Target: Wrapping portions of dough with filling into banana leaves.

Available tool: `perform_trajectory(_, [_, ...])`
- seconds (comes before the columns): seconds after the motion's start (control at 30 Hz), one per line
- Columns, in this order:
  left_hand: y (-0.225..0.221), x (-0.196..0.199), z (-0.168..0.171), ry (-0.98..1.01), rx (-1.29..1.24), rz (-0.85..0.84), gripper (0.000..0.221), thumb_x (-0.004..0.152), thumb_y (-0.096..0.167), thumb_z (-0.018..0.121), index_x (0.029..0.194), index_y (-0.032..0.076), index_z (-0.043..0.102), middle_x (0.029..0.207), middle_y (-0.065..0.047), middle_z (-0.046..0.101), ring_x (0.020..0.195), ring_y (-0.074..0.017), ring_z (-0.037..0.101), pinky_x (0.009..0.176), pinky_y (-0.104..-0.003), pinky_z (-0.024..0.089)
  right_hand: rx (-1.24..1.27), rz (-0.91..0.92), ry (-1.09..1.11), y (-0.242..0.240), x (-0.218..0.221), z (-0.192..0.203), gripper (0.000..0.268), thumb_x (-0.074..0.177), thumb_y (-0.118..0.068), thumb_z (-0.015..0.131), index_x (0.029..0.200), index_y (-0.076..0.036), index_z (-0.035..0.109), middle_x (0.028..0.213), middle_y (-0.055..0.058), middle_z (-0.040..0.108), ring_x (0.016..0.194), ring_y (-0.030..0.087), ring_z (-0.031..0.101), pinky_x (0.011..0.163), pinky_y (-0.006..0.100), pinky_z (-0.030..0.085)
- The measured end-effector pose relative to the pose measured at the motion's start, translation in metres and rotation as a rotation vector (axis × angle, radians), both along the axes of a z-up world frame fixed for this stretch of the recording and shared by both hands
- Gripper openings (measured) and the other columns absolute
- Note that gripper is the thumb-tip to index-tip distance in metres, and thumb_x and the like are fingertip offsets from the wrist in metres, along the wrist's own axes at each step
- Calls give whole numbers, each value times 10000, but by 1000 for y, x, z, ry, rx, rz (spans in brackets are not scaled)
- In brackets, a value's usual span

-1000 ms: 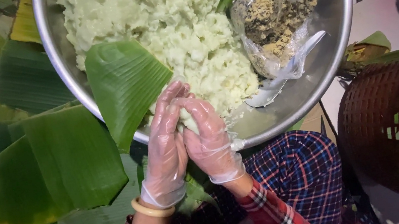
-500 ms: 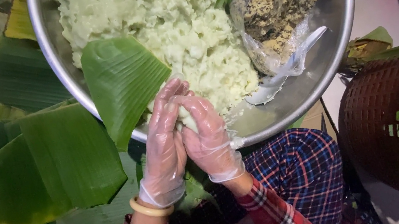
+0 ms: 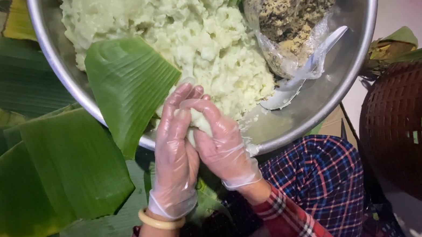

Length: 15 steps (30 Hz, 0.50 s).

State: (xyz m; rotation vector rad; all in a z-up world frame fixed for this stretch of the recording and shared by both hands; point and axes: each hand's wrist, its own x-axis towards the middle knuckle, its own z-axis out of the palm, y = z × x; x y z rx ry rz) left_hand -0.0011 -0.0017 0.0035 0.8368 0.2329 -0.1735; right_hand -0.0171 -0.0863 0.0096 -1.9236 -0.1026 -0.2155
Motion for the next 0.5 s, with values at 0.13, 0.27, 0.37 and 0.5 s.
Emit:
perform_trajectory(0.13, [-2, -1, 4, -54, 1, 75, 499, 945, 137, 555, 1416, -16, 491, 1357, -214, 582, 1263, -277, 582, 1144, -421, 457, 48, 21, 58, -9, -6, 0, 339, 880, 74, 599, 1204, -21, 632, 1085, 175, 694, 1055, 295, 683, 991, 462, 544])
perform_trajectory(0.27, [-1, -1, 13, -52, 40, 111, 472, 957, 155, 528, 1399, -6, 507, 1337, -191, 602, 1272, -251, 577, 1158, -419, 455, 97, 39, 115, -15, -4, -1, 345, 889, 59, 592, 1214, -45, 641, 1082, 156, 700, 1063, 254, 678, 1003, 450, 535])
perform_trajectory(0.37, [-2, 0, 4, -23, -57, 99, 539, 965, 312, 526, 1387, -25, 527, 1324, -218, 621, 1255, -266, 605, 1128, -409, 476, 130, 52, 151, -12, 2, -3, 350, 895, 50, 586, 1221, -61, 646, 1081, 143, 705, 1069, 227, 675, 1012, 442, 529])
perform_trajectory(0.5, [-1, -1, 11, -1, -30, 68, 523, 1009, 337, 453, 1378, -26, 531, 1322, -224, 610, 1252, -291, 596, 1125, -419, 474, 163, 73, 192, -11, 3, -1, 355, 901, 41, 581, 1228, -77, 652, 1079, 130, 709, 1075, 200, 671, 1020, 434, 523])
